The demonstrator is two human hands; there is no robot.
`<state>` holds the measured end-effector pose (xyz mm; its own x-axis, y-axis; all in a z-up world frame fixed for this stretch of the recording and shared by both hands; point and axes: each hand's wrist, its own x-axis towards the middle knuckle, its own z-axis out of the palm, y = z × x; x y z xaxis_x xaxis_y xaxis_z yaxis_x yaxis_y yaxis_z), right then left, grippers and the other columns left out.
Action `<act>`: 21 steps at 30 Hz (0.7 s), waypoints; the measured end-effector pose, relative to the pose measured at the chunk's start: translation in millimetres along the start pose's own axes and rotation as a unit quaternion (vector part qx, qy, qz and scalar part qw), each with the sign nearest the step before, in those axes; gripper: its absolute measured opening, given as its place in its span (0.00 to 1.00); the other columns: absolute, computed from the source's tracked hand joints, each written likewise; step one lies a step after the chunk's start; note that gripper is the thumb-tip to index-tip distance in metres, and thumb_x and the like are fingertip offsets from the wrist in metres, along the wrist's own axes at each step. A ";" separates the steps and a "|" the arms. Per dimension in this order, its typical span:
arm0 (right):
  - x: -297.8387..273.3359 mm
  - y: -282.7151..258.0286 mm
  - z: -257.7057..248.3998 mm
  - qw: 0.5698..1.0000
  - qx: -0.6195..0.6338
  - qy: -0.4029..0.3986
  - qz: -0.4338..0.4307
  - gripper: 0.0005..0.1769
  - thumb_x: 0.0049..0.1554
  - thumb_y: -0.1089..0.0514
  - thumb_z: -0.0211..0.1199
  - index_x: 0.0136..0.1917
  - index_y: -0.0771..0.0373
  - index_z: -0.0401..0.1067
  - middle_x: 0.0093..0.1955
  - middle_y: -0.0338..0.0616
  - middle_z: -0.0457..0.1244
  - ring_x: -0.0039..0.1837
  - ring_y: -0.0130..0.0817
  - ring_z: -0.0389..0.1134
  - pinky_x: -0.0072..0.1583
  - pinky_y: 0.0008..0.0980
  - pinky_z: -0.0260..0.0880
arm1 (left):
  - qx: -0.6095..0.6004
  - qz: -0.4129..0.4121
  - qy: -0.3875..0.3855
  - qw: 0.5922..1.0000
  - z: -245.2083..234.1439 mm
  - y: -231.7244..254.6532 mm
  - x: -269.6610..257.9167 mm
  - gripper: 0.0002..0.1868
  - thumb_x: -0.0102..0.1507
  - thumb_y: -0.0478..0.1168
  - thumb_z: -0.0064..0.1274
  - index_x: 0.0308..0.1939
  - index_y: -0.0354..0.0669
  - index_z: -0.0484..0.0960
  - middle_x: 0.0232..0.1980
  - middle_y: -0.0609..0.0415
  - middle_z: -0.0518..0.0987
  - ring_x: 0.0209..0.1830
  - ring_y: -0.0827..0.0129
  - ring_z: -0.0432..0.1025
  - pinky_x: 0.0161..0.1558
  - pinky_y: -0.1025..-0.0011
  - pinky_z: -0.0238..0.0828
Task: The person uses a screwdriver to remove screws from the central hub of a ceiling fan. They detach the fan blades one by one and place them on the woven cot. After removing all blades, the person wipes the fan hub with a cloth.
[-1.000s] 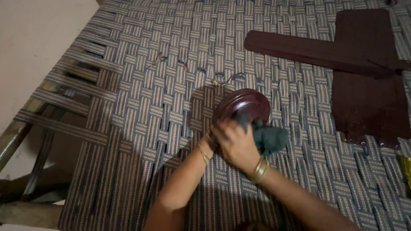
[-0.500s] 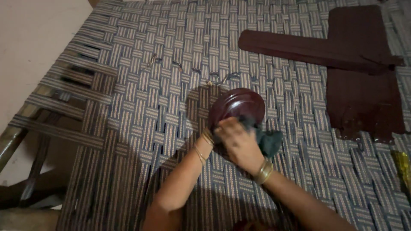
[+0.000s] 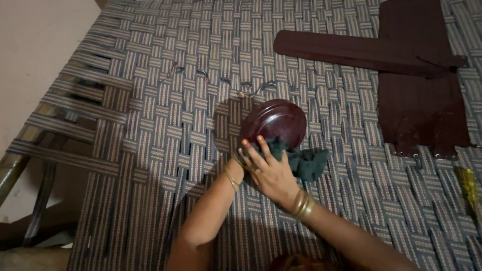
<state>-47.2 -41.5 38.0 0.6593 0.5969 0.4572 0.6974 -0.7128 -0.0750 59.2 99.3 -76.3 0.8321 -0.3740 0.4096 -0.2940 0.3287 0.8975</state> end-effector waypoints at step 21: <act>-22.4 70.2 -28.8 0.942 0.097 -0.015 0.320 0.19 0.59 0.51 0.61 0.55 0.68 0.72 0.56 0.60 0.65 0.52 0.59 0.68 0.53 0.51 0.71 | 0.054 0.012 -0.038 0.998 13.4 21.3 18.0 0.24 0.71 0.43 0.49 0.70 0.42 0.70 0.69 0.48 0.73 0.70 0.59 0.67 0.74 0.62 0.60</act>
<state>-21.1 -115.5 48.0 0.9679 0.0792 0.2387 0.1903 -0.8512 -0.4891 61.6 88.0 -47.6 0.7871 -0.4333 0.4390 -0.3662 0.2443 0.8979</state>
